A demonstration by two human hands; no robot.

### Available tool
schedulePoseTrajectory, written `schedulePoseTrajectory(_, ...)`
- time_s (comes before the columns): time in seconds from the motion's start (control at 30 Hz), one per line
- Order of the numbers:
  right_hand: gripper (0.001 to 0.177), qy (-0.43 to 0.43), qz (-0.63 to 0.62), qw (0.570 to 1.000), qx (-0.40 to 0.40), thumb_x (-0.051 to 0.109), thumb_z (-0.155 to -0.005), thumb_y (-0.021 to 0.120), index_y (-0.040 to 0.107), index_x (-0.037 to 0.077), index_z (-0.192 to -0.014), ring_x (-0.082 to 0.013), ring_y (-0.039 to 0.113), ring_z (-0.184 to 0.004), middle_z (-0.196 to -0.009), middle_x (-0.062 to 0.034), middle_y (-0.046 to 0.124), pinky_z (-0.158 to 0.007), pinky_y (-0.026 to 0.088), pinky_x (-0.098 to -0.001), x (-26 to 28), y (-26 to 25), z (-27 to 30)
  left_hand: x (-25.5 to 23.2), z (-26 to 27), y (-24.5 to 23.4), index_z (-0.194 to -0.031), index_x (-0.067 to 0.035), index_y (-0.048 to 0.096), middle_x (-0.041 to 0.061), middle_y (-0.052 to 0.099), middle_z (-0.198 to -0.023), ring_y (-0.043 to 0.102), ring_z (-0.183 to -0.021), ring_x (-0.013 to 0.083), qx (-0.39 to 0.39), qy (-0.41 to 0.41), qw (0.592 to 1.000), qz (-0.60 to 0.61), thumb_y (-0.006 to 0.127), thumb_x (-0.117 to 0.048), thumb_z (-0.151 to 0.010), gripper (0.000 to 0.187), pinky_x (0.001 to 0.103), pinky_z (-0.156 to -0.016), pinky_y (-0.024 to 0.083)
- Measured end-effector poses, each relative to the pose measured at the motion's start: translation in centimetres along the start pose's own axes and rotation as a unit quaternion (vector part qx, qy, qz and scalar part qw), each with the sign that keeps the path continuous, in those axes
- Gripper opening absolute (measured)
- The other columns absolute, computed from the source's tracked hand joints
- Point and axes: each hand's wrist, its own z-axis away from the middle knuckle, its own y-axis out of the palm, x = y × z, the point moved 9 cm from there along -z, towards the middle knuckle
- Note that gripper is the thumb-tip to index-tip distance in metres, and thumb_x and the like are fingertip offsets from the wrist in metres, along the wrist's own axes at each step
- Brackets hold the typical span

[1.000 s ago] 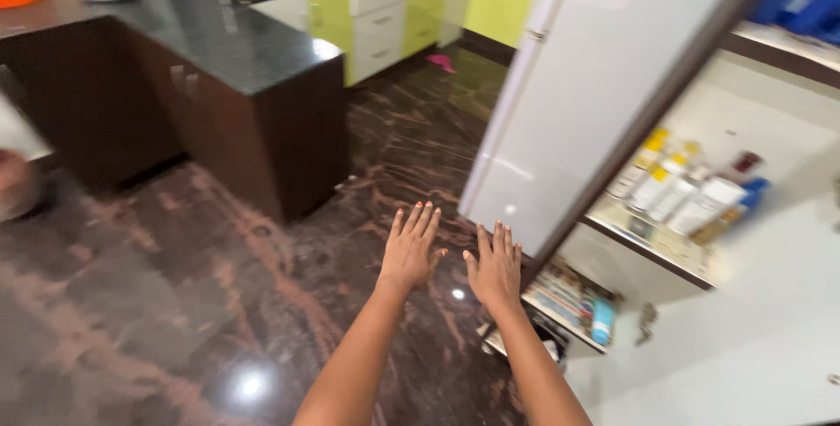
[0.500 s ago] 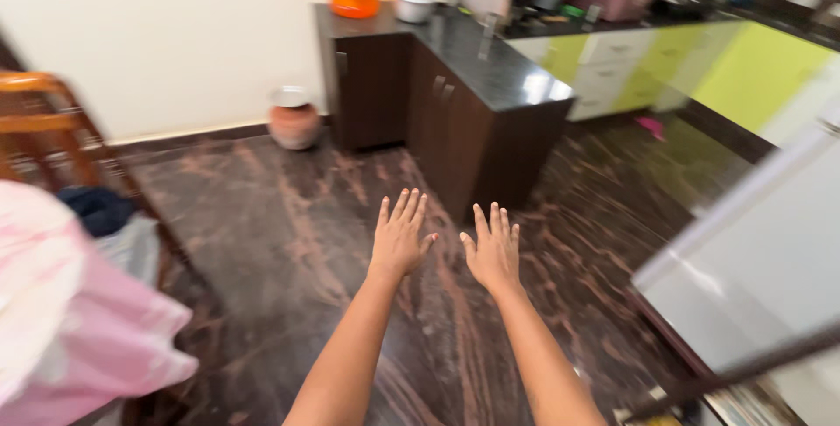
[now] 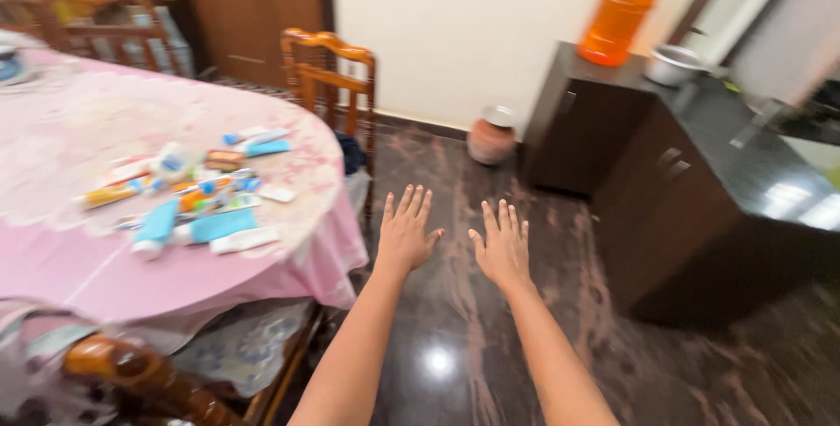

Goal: The person picks up various tubes and boxes of personal care products from a dining table and places them into a lower cabinet shelf. The person handles items one at a time, including tubes, boxes, and small packets, moving them from the table to the cabinet.

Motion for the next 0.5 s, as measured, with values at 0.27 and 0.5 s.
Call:
schedulePoseTrajectory(0.27,0.068,-0.13,-0.054,0.99,0.019,0.045,-0.097,0.058,0.04,0.015,-0.155,-0.0402,0.03,-0.149,-0.16,-0.0227,0.035,-0.119,0.022,-0.0605,15.1,8.4,-8.4,16.2,1.6,-2.9,-0.154,-0.007,0.037,0.012,0.035,-0.163,0.023,-0.154,0.027,-0.016,-0.122,0.991,-0.056,0.065,-0.049,-0.09,0.082,0.055,-0.124,0.011)
schedulePoseTrajectory(0.5,0.066,-0.216,-0.109,0.969,0.04,0.044,-0.095,0.059,0.044,0.013,-0.151,-0.039,0.033,-0.147,-0.156,-0.0229,0.04,-0.117,0.023,-0.0598,25.0,15.4,-14.2,28.2,2.3,-2.7,-0.154,-0.003,0.036,0.015,0.038,-0.16,0.024,-0.152,0.0301,-0.05,-0.206,0.973,-0.088,0.064,-0.048,-0.089,0.083,0.055,-0.122,0.011)
